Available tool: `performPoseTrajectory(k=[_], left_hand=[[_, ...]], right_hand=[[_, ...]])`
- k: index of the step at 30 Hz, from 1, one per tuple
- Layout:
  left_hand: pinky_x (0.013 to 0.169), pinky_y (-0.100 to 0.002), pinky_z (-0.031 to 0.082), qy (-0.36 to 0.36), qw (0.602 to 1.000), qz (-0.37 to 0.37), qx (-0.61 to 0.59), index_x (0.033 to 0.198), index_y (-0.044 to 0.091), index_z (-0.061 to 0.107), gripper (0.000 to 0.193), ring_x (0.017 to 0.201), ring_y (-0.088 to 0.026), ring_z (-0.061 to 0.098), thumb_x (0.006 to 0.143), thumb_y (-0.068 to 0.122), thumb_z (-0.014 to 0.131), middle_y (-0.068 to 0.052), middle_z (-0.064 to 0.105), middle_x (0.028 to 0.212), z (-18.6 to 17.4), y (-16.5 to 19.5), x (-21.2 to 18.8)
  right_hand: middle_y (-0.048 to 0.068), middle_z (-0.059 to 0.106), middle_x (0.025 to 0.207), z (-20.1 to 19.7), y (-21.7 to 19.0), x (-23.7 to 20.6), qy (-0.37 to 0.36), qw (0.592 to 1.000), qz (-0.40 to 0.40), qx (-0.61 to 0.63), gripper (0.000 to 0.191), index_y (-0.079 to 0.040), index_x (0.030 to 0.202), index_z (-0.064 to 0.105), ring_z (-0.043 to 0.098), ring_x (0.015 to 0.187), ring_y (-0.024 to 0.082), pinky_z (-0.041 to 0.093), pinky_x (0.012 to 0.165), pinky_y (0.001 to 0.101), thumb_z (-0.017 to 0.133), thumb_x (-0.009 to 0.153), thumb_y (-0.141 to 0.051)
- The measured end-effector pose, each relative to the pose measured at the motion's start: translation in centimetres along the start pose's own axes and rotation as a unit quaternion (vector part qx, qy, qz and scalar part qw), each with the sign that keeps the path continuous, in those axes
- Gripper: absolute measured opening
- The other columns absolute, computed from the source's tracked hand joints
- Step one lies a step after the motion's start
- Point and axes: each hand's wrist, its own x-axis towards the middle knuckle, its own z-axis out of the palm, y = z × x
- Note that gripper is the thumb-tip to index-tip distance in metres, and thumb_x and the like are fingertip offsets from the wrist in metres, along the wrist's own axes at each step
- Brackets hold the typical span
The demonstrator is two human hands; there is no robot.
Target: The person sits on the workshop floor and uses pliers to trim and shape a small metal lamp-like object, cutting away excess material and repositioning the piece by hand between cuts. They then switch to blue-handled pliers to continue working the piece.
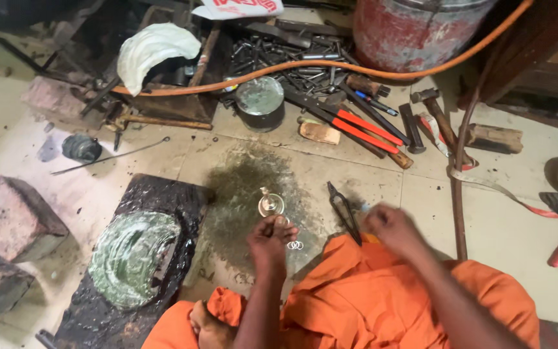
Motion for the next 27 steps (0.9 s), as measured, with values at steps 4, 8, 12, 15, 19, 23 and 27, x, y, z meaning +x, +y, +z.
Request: performPoseTrajectory(k=[4, 8, 12, 15, 19, 23, 27], left_hand=[[0.067, -0.032, 0.063, 0.015, 0.999, -0.02, -0.034, 0.11, -0.008, 0.066, 0.017, 0.075, -0.023, 0.075, 0.096, 0.0, 0.062, -0.015, 0.073, 0.089, 0.3, -0.1, 0.6], [0.069, -0.031, 0.062, 0.053, 0.996, -0.017, -0.074, 0.112, -0.009, 0.065, 0.017, 0.077, -0.022, 0.072, 0.096, -0.002, 0.065, -0.017, 0.071, 0.094, -0.2, 0.2, 1.0], [0.065, -0.028, 0.06, 0.088, 0.995, -0.02, -0.031, 0.11, -0.007, 0.067, 0.017, 0.073, -0.019, 0.072, 0.095, -0.001, 0.063, -0.014, 0.073, 0.09, -0.1, 0.4, 1.4], [0.062, -0.027, 0.056, 0.097, 0.995, -0.03, 0.01, 0.109, -0.006, 0.069, 0.017, 0.07, -0.015, 0.068, 0.093, -0.001, 0.068, -0.012, 0.072, 0.087, 0.6, 0.2, 1.2], [0.062, -0.025, 0.054, 0.072, 0.996, -0.026, 0.042, 0.107, -0.005, 0.071, 0.016, 0.068, -0.013, 0.067, 0.092, -0.002, 0.07, -0.011, 0.074, 0.087, 0.6, 0.2, 0.8], [0.065, -0.027, 0.059, 0.019, 0.999, -0.007, -0.043, 0.105, -0.007, 0.07, 0.016, 0.067, -0.015, 0.069, 0.09, -0.005, 0.068, -0.011, 0.075, 0.085, 0.2, 0.1, 0.7], [0.069, -0.027, 0.061, 0.02, 0.999, 0.008, -0.043, 0.107, -0.009, 0.071, 0.017, 0.072, -0.015, 0.071, 0.09, -0.007, 0.069, -0.01, 0.076, 0.089, 0.7, -0.2, 0.8]], right_hand=[[0.02, 0.075, 0.099, -1.2, 0.6, 4.6, 0.057, 0.977, 0.085, -0.185, 0.036, -0.008, 0.111, 0.075, 0.072, 0.096, 0.039, 0.056, 0.085, 0.0474, 0.068, 0.088, -0.036], [0.019, 0.077, 0.104, -0.2, -0.2, 4.3, 0.06, 0.956, 0.039, -0.284, 0.038, -0.008, 0.105, 0.079, 0.072, 0.103, 0.038, 0.057, 0.093, 0.0459, 0.074, 0.083, -0.037], [0.023, 0.069, 0.11, 1.7, -1.6, 2.9, 0.198, 0.947, -0.089, -0.238, 0.038, -0.009, 0.114, 0.074, 0.069, 0.095, 0.04, 0.058, 0.08, 0.046, 0.076, 0.077, -0.018], [0.007, 0.076, 0.102, 4.7, -3.5, 2.1, 0.033, 0.996, -0.079, 0.035, 0.032, -0.011, 0.121, 0.072, 0.076, 0.073, 0.017, 0.062, 0.069, 0.0329, 0.071, 0.089, -0.015], [0.007, 0.076, 0.084, 10.4, -6.0, 2.4, -0.084, 0.972, -0.074, 0.207, 0.028, 0.0, 0.118, 0.073, 0.064, 0.063, 0.009, 0.054, 0.059, 0.0249, 0.073, 0.092, -0.009], [0.007, 0.074, 0.076, 13.5, -6.5, 3.4, -0.074, 0.933, -0.009, 0.352, 0.023, 0.009, 0.11, 0.075, 0.062, 0.059, 0.009, 0.05, 0.054, 0.0239, 0.073, 0.091, -0.002], [0.004, 0.075, 0.077, 13.5, -6.2, 4.0, -0.053, 0.934, 0.002, 0.354, 0.018, 0.005, 0.107, 0.077, 0.063, 0.061, 0.007, 0.05, 0.055, 0.0219, 0.073, 0.091, -0.003]])
